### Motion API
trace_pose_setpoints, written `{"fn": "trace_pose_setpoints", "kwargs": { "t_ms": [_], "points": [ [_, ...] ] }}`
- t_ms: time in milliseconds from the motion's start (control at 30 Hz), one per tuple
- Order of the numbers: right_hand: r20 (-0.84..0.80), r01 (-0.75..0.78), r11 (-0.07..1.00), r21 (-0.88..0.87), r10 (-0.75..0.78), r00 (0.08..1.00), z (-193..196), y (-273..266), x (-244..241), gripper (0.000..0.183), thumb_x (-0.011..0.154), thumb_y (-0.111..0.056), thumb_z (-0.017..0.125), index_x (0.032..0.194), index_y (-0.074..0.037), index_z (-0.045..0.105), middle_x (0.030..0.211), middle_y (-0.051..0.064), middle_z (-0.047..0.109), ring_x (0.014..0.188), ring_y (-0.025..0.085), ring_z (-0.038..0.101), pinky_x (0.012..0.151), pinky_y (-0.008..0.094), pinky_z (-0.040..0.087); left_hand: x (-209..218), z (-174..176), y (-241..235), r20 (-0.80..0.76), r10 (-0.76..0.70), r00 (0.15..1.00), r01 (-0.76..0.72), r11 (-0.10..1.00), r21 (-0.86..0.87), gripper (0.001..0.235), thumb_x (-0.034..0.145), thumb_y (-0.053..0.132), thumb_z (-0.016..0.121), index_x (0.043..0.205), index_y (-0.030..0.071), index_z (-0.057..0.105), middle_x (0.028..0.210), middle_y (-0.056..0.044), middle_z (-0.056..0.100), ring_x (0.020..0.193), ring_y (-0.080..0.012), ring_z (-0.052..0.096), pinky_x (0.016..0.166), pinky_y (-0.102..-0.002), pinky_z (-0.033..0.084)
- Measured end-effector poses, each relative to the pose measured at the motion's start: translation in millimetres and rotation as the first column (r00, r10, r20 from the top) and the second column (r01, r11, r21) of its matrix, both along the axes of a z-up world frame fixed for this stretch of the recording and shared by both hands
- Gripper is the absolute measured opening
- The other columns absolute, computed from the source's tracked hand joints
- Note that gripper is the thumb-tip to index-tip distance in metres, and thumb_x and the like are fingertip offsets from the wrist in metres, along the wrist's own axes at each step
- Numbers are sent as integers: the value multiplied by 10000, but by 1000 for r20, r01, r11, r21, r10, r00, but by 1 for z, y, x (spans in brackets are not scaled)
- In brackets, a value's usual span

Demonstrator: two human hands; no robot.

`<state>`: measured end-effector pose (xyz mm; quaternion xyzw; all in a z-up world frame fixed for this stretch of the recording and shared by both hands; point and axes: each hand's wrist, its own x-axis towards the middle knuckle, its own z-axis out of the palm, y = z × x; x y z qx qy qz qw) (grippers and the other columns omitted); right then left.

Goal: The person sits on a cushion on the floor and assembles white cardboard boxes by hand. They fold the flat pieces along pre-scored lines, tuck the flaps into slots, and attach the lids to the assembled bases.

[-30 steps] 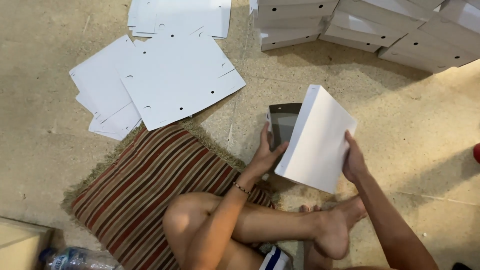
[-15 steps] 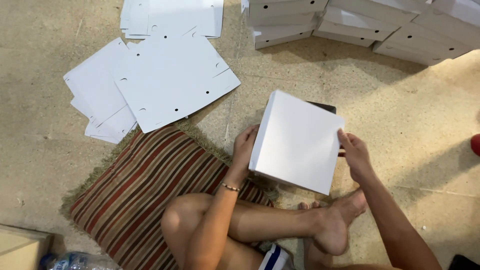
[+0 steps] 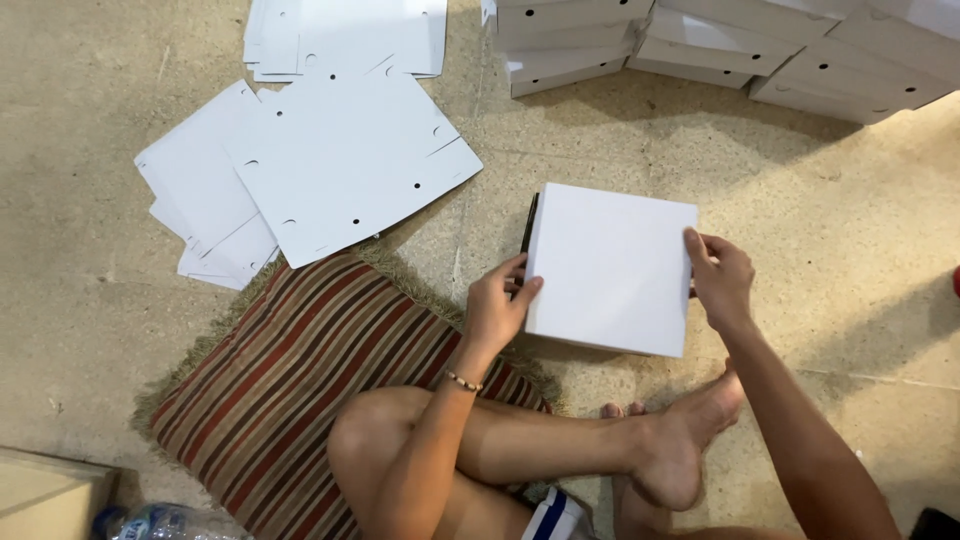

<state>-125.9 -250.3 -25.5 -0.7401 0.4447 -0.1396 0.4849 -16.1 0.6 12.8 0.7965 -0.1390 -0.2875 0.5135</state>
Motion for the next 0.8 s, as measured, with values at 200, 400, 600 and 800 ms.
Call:
{"fn": "trace_pose_setpoints", "kwargs": {
  "t_ms": [200,400,600,800],
  "points": [
    [-36,-22,999,-31,21,999,0,2,21,419,926,-327,620,1030,78,603,802,196,596,613,306,607,420,438,541,17,-7,-6,19,46,999,-47,998,47,442,864,245,571,1192,-47,520,1022,-208,619,870,-278,638,688,-373,540],
    [-78,-24,1000,-14,22,997,-9,1,22,409,907,-316,627,1020,76,604,787,199,599,576,293,601,412,437,548,19,-9,-6,-26,23,999,-19,991,131,434,868,245,545,1201,-32,514,1046,-198,613,903,-293,633,704,-385,536],
    [-108,-34,993,112,46,993,-14,8,11,432,899,-327,612,1060,72,577,781,213,595,557,278,597,424,429,548,12,-8,4,-95,-27,995,45,981,191,472,875,258,531,1239,-36,467,1079,-213,592,945,-315,620,733,-407,533],
    [-273,8,908,418,117,955,16,32,-21,571,866,-385,581,1176,80,466,933,247,543,742,329,550,532,513,530,-4,24,22,-224,-195,955,258,919,298,694,879,489,461,1258,-87,382,1124,-290,527,1037,-383,561,785,-458,521]
  ]
}}
